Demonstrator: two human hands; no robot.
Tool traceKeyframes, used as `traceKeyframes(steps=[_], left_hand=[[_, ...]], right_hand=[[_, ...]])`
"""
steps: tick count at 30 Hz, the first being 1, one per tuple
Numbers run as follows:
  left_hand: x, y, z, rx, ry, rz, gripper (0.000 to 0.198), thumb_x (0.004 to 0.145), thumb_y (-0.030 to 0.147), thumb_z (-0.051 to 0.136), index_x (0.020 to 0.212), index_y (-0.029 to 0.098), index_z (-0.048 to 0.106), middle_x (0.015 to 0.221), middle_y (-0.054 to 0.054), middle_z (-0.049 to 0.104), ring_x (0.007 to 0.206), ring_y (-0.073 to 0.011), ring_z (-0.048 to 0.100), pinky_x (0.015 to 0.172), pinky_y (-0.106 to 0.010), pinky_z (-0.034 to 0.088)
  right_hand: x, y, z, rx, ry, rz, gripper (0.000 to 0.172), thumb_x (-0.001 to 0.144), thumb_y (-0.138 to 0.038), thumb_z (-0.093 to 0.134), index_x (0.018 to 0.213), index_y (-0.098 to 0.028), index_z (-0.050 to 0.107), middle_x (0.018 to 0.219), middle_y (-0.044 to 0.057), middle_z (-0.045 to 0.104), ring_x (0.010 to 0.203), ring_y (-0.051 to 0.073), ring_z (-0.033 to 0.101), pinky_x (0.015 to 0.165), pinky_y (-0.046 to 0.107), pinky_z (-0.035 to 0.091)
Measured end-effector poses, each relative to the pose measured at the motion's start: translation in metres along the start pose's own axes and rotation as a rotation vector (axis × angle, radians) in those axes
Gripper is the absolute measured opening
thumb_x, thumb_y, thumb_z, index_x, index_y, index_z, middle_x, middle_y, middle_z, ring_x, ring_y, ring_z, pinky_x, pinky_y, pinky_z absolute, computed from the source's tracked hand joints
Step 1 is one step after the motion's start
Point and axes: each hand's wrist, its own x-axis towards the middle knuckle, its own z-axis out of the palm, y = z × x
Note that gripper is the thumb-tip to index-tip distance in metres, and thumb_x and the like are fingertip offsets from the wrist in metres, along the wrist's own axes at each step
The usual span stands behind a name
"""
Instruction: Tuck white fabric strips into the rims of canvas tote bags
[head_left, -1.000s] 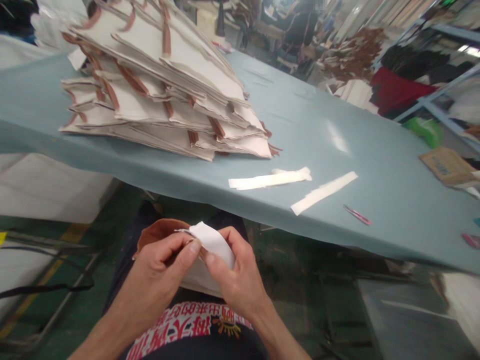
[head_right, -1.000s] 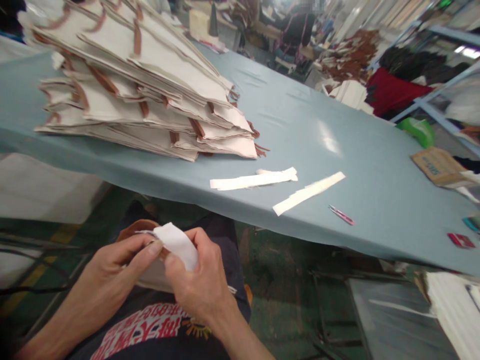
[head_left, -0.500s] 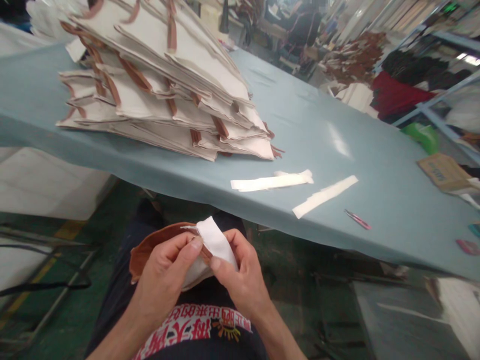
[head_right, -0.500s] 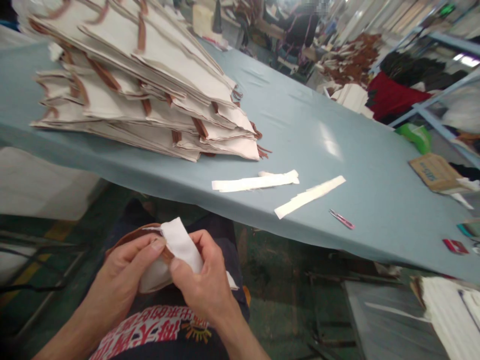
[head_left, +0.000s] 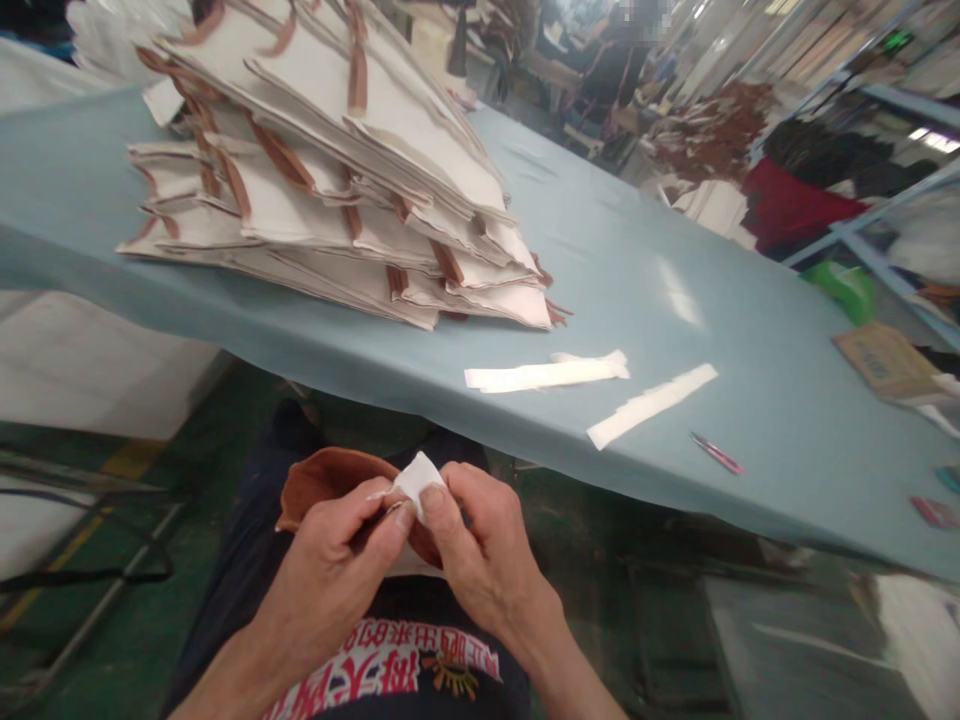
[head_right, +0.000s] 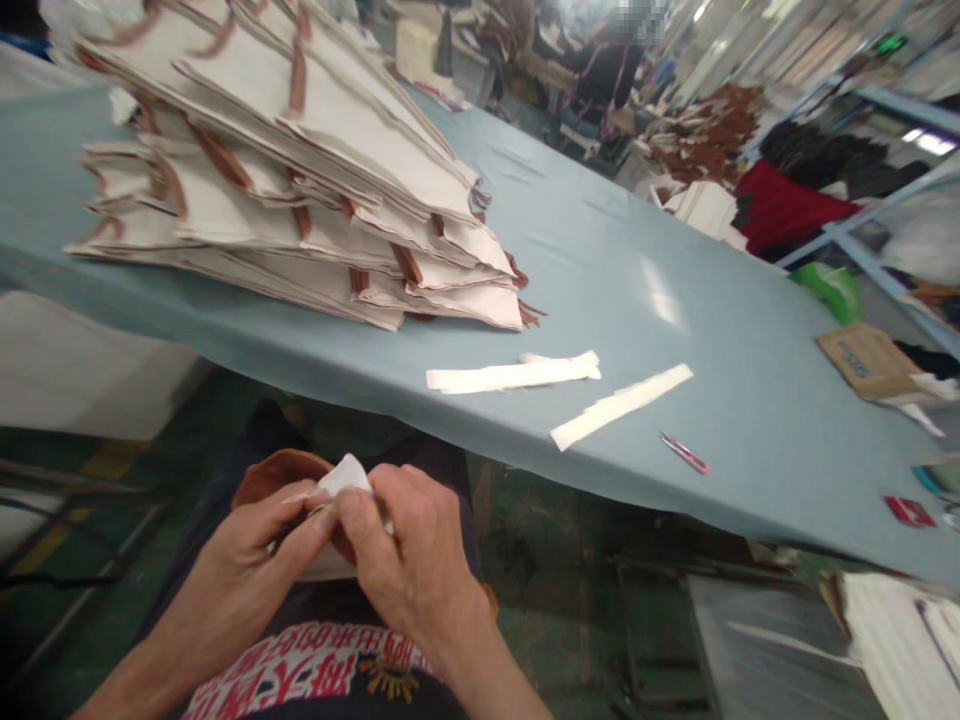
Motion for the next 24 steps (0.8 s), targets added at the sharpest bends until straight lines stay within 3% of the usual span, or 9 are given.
traceKeyframes(steps=[5, 10, 15, 19, 24], left_hand=[[-0.001, -0.004, -0.003, 0.006, -0.027, 0.053, 0.034, 0.105, 0.027, 0.058, 0.074, 0.023, 0.072, 0.066, 0.005, 0.073, 0.057, -0.0126, 0.068, 0.055, -0.018, 0.051], [-0.006, -0.008, -0.008, -0.010, -0.079, 0.092, 0.034, 0.108, 0.028, 0.060, 0.078, 0.022, 0.074, 0.069, 0.003, 0.073, 0.060, -0.0131, 0.066, 0.059, -0.020, 0.049], [-0.002, 0.002, -0.017, -0.106, -0.138, -0.084, 0.035, 0.104, 0.039, 0.067, 0.077, 0.021, 0.079, 0.072, -0.001, 0.078, 0.064, -0.0177, 0.071, 0.058, -0.021, 0.055], [0.000, 0.004, -0.020, -0.187, -0.125, -0.187, 0.037, 0.100, 0.047, 0.072, 0.076, 0.021, 0.084, 0.074, -0.004, 0.081, 0.066, -0.0200, 0.073, 0.062, -0.023, 0.058], [-0.004, -0.005, -0.018, -0.298, -0.139, -0.311, 0.043, 0.093, 0.058, 0.084, 0.077, 0.019, 0.082, 0.072, -0.003, 0.074, 0.063, -0.0172, 0.064, 0.058, -0.022, 0.052]], right_hand=[[0.006, -0.004, 0.003, -0.112, 0.040, -0.008, 0.036, 0.106, -0.036, 0.061, 0.074, -0.025, 0.047, 0.065, -0.003, 0.055, 0.061, 0.014, 0.051, 0.062, 0.031, 0.030], [0.011, -0.006, -0.001, 0.228, -0.085, 0.166, 0.021, 0.100, -0.038, 0.070, 0.086, -0.024, 0.066, 0.072, -0.003, 0.068, 0.062, 0.014, 0.060, 0.062, 0.026, 0.042], [0.006, -0.010, 0.005, 0.365, -0.066, 0.230, 0.025, 0.100, -0.046, 0.073, 0.093, -0.024, 0.067, 0.080, -0.001, 0.071, 0.069, 0.016, 0.061, 0.063, 0.028, 0.044], [-0.008, -0.012, 0.019, 0.427, -0.026, 0.302, 0.027, 0.111, -0.050, 0.061, 0.101, -0.025, 0.065, 0.084, 0.000, 0.070, 0.071, 0.017, 0.060, 0.063, 0.028, 0.045], [-0.013, -0.006, 0.031, 0.496, 0.029, 0.318, 0.041, 0.115, -0.062, 0.056, 0.099, -0.025, 0.064, 0.083, 0.000, 0.068, 0.073, 0.017, 0.060, 0.066, 0.029, 0.049]])
